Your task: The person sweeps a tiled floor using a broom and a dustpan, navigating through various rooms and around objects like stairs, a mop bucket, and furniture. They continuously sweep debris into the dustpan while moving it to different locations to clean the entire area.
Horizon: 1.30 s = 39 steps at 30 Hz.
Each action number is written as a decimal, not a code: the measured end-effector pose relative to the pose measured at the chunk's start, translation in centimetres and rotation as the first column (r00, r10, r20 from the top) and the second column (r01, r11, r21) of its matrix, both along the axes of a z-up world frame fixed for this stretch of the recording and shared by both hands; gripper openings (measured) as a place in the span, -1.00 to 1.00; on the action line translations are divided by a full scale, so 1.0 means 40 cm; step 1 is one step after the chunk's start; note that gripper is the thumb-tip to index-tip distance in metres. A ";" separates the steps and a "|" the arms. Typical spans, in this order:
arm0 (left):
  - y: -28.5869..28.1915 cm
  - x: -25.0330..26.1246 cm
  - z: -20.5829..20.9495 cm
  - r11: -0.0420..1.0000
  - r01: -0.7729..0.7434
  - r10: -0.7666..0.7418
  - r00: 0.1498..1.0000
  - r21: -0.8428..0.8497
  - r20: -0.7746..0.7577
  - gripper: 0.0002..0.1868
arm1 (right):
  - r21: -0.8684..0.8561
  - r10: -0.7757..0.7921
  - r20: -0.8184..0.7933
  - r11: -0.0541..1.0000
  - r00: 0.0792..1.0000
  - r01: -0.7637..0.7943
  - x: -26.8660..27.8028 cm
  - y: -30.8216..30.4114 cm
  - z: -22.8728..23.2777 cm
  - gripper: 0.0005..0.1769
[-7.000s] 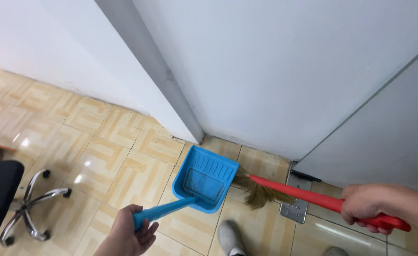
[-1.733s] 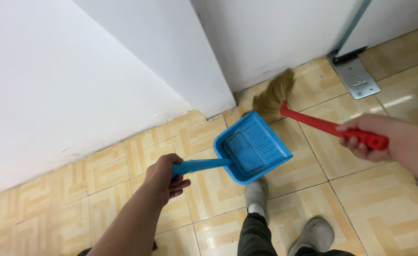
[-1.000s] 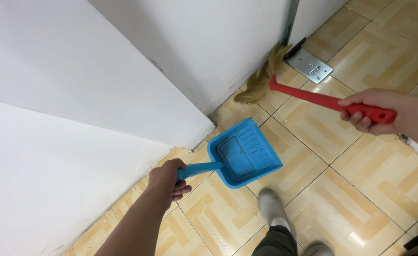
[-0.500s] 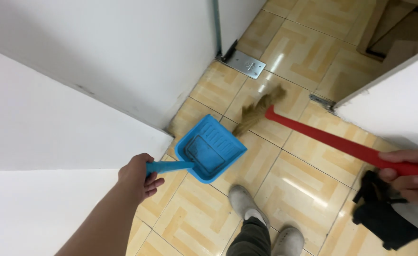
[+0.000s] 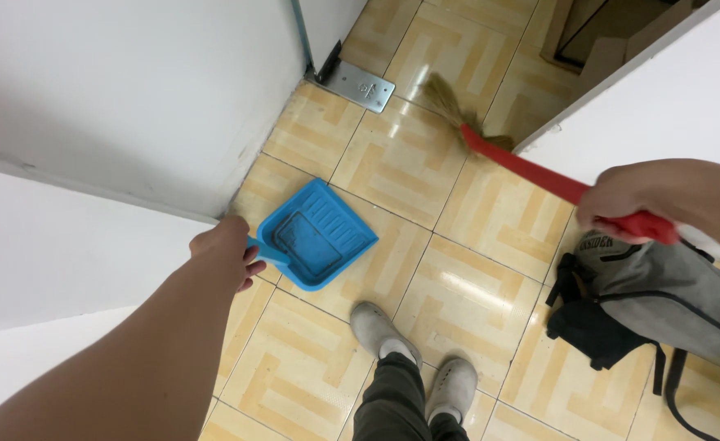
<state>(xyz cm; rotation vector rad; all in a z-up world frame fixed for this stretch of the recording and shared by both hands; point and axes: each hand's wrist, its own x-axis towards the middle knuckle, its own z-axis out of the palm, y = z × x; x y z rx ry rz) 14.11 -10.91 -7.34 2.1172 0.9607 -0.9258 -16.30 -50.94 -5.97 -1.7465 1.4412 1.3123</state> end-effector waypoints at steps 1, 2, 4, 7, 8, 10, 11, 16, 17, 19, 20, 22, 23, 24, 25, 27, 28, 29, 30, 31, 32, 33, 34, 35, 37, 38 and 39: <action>0.001 -0.004 -0.002 1.000 -0.002 0.002 1.000 0.011 -0.011 -0.71 | 0.011 0.002 -0.011 1.000 1.000 -0.002 0.024 0.064 -0.001 -0.82; -0.011 -0.005 -0.006 0.999 0.029 -0.029 1.000 0.020 0.007 -0.71 | 0.064 -0.184 0.013 0.981 0.983 0.183 0.043 0.122 0.004 -0.78; -0.037 -0.003 -0.013 0.997 0.072 -0.073 0.997 0.020 0.023 -0.70 | 0.109 -0.376 0.027 0.922 0.926 0.372 0.068 0.243 0.034 -0.68; -0.061 0.003 -0.021 0.996 0.060 -0.060 0.998 0.060 0.006 -0.63 | 0.180 -0.284 -0.030 0.942 0.958 0.284 0.084 0.396 0.102 -0.49; -0.062 0.003 -0.024 0.994 0.069 -0.068 0.998 0.079 -0.011 -0.67 | 0.241 -0.257 -0.046 0.935 0.965 0.260 0.082 0.420 0.124 -0.51; -0.063 -0.001 -0.032 0.992 0.084 -0.082 0.996 0.093 -0.030 -0.70 | 0.296 -0.234 -0.062 0.924 0.970 0.242 0.068 0.437 0.161 -0.53; -0.064 -0.003 -0.037 0.993 0.071 -0.068 0.997 0.096 -0.042 -0.70 | 0.340 -0.233 -0.041 0.911 0.972 0.233 0.056 0.429 0.176 -0.58; -0.040 -0.016 -0.020 0.999 -0.003 0.004 1.000 0.051 -0.018 -0.66 | 0.393 -0.272 0.059 0.891 0.960 0.229 -0.033 0.271 0.271 -0.70; -0.036 -0.016 -0.014 1.000 0.000 0.000 1.000 0.032 -0.012 -0.65 | 0.319 -0.277 0.058 0.915 0.959 0.245 -0.058 0.223 0.283 -0.66; -0.015 -0.016 -0.002 0.999 -0.022 0.022 1.000 0.026 0.001 -0.65 | 0.182 -0.270 0.062 0.950 0.961 0.255 -0.131 0.088 0.204 -0.57; -0.010 -0.018 0.002 1.000 -0.005 0.005 1.000 0.008 0.004 -0.65 | 0.112 -0.269 0.064 0.959 0.961 0.261 -0.191 -0.002 0.141 -0.52; -0.002 -0.018 0.005 1.000 0.005 -0.005 1.000 -0.007 0.011 -0.65 | 0.045 -0.259 0.070 0.966 0.963 0.256 -0.213 -0.100 0.096 -0.47; 0.002 -0.016 0.005 1.000 0.006 -0.006 1.000 0.015 0.004 -0.64 | -0.020 -0.168 0.030 0.986 0.985 0.168 -0.162 -0.111 0.100 -0.56; 0.000 -0.013 0.004 0.999 0.012 -0.012 1.000 0.034 -0.005 -0.64 | -0.086 -0.082 -0.017 0.993 0.996 0.080 -0.116 -0.121 0.108 -0.65; 0.002 -0.011 0.007 0.999 0.008 -0.008 1.000 0.033 -0.002 -0.64 | -0.086 -0.078 -0.014 0.993 0.997 0.077 -0.057 -0.106 0.095 -0.65; -0.003 -0.015 0.009 1.000 0.017 -0.016 1.000 0.024 -0.018 -0.65 | -0.062 -0.163 0.046 0.984 0.986 0.165 0.036 -0.072 0.071 -0.81; -0.006 -0.015 0.006 0.999 0.017 -0.016 1.000 0.027 -0.022 -0.65 | -0.059 -0.162 0.042 0.985 0.986 0.165 0.064 -0.016 0.065 -0.81; -0.009 -0.014 0.002 0.999 0.000 0.001 0.999 0.041 -0.036 -0.66 | 0.040 -0.225 0.038 0.974 0.974 0.223 0.093 0.040 0.058 -0.81; -0.013 -0.010 0.000 0.999 -0.018 0.021 0.999 0.051 -0.047 -0.68 | 0.138 -0.283 0.034 0.951 0.958 0.276 0.127 0.093 0.054 -0.80; -0.014 -0.008 -0.005 0.998 -0.021 0.023 0.999 0.051 -0.047 -0.68 | 0.138 -0.281 0.034 0.952 0.959 0.274 0.148 0.173 0.083 -0.80; -0.025 -0.008 -0.011 0.998 -0.031 0.034 0.998 0.051 -0.050 -0.68 | 0.153 -0.241 -0.016 0.959 0.970 0.240 0.160 0.250 0.117 -0.80; -0.036 -0.008 -0.017 0.998 -0.041 0.044 0.998 0.052 -0.053 -0.68 | 0.169 -0.200 -0.065 0.963 0.978 0.208 0.172 0.327 0.150 -0.77; -0.040 -0.008 -0.020 0.998 -0.034 0.037 0.998 0.048 -0.057 -0.68 | 0.165 -0.207 -0.068 0.963 0.976 0.215 0.159 0.339 0.168 -0.77; -0.043 -0.008 -0.022 0.998 -0.035 0.039 0.998 0.059 -0.058 -0.68 | 0.258 -0.135 -0.073 0.955 0.988 0.149 0.147 0.351 0.185 -0.79; -0.053 -0.010 -0.026 0.997 -0.030 0.034 0.997 0.065 -0.063 -0.69 | 0.345 -0.069 -0.074 0.934 0.995 0.090 0.120 0.353 0.224 -0.77; -0.052 -0.011 -0.027 0.998 -0.042 0.045 0.997 0.056 -0.057 -0.70 | 0.351 -0.119 -0.045 0.928 0.992 0.127 0.108 0.346 0.245 -0.74; -0.049 -0.012 -0.027 0.997 -0.054 0.056 0.997 0.046 -0.052 -0.71 | 0.358 -0.169 -0.016 0.919 0.985 0.164 0.097 0.342 0.267 -0.70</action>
